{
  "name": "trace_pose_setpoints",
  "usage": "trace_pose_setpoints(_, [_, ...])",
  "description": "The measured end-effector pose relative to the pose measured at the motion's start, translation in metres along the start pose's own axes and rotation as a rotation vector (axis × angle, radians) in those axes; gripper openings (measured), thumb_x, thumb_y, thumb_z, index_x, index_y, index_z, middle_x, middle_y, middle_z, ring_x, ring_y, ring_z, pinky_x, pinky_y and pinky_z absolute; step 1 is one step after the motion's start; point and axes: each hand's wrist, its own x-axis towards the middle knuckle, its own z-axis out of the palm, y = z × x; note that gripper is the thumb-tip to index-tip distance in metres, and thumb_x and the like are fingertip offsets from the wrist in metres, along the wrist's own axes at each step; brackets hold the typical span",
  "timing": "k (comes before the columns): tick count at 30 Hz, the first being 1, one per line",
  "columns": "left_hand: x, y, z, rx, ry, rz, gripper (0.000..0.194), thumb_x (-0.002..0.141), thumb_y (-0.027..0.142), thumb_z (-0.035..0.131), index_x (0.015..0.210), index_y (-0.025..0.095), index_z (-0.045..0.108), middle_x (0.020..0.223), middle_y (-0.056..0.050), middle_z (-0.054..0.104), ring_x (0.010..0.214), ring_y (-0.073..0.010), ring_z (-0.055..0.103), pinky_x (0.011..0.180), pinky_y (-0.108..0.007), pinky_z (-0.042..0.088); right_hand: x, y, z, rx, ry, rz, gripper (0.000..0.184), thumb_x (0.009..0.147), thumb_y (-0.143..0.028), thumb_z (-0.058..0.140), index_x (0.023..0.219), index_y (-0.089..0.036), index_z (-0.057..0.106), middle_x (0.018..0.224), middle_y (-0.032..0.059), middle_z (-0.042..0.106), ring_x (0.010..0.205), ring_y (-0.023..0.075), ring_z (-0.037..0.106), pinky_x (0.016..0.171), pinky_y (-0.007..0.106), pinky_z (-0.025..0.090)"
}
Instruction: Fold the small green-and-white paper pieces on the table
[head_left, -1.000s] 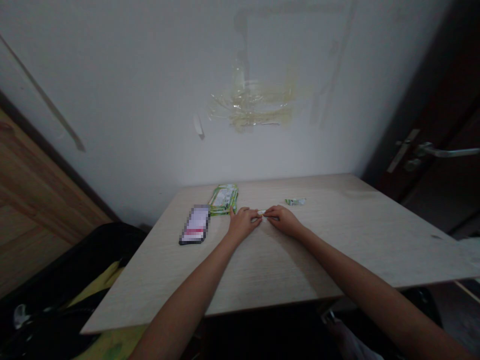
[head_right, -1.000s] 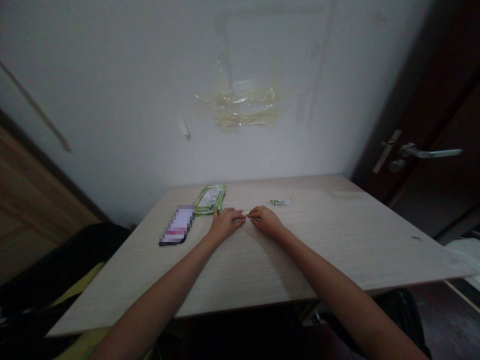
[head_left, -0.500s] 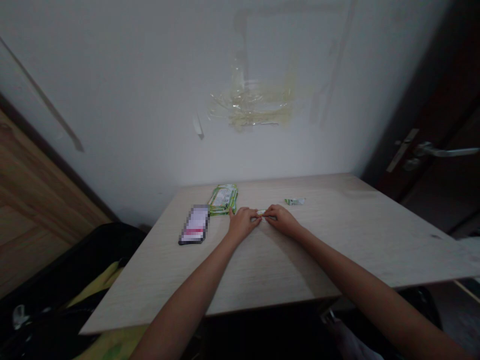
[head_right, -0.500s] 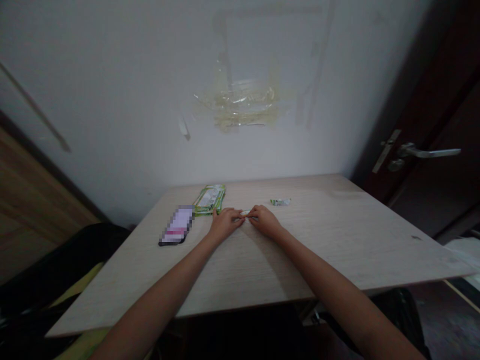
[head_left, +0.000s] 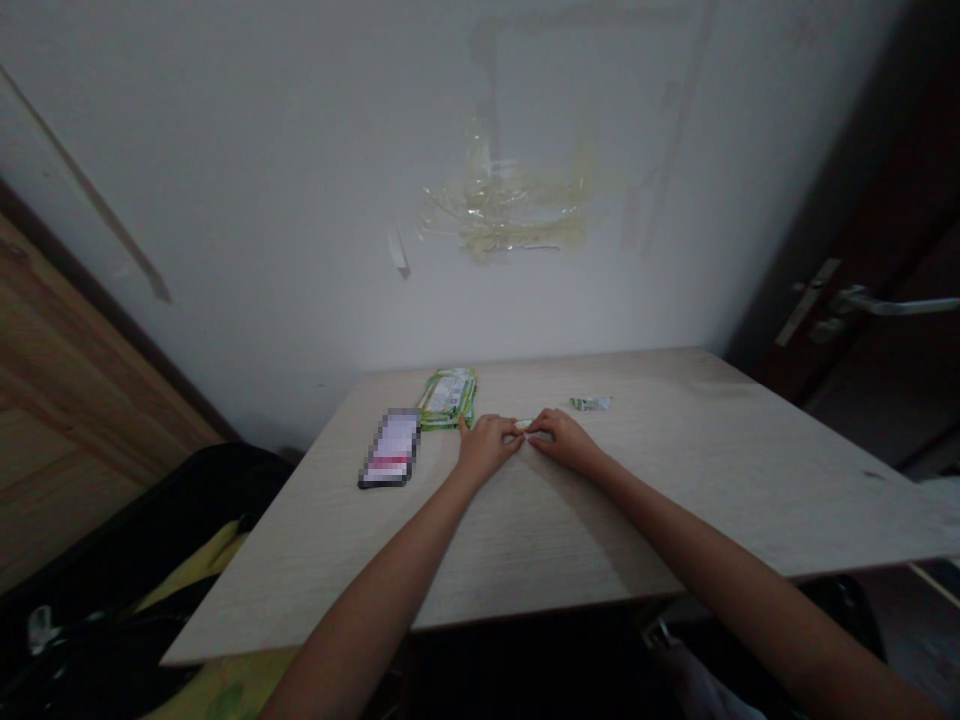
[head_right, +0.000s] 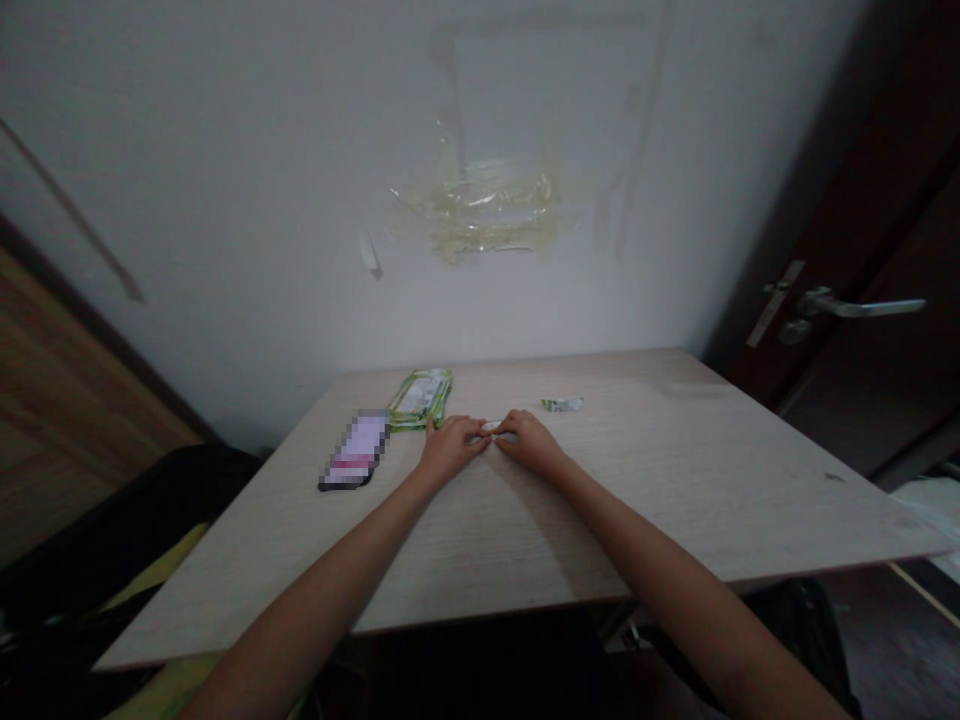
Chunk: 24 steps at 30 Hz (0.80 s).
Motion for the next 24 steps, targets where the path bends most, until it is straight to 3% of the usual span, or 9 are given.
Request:
trace_pose_setpoints(15, [-0.001, 0.009, 0.001, -0.028, 0.056, -0.08, 0.015, 0.085, 0.042, 0.065, 0.092, 0.034, 0.075, 0.121, 0.001, 0.072, 0.121, -0.0284, 0.058, 0.113, -0.071, -0.003, 0.001, 0.008, 0.007, 0.083, 0.039, 0.001, 0.011, 0.083, -0.02, 0.07, 0.089, -0.022, 0.078, 0.093, 0.0062, 0.07, 0.092, 0.0199, 0.064, 0.089, 0.032, 0.047])
trace_pose_setpoints(24, [0.0, 0.009, 0.001, -0.054, 0.055, -0.096, 0.017, 0.085, 0.043, 0.063, 0.092, 0.033, 0.075, 0.116, 0.001, 0.074, 0.119, -0.0289, 0.058, 0.114, -0.069, 0.001, 0.0, 0.008, 0.008, 0.05, 0.026, 0.012, 0.009, 0.084, -0.021, 0.069, 0.088, -0.02, 0.077, 0.095, 0.0066, 0.069, 0.093, 0.0198, 0.062, 0.089, 0.032, 0.046])
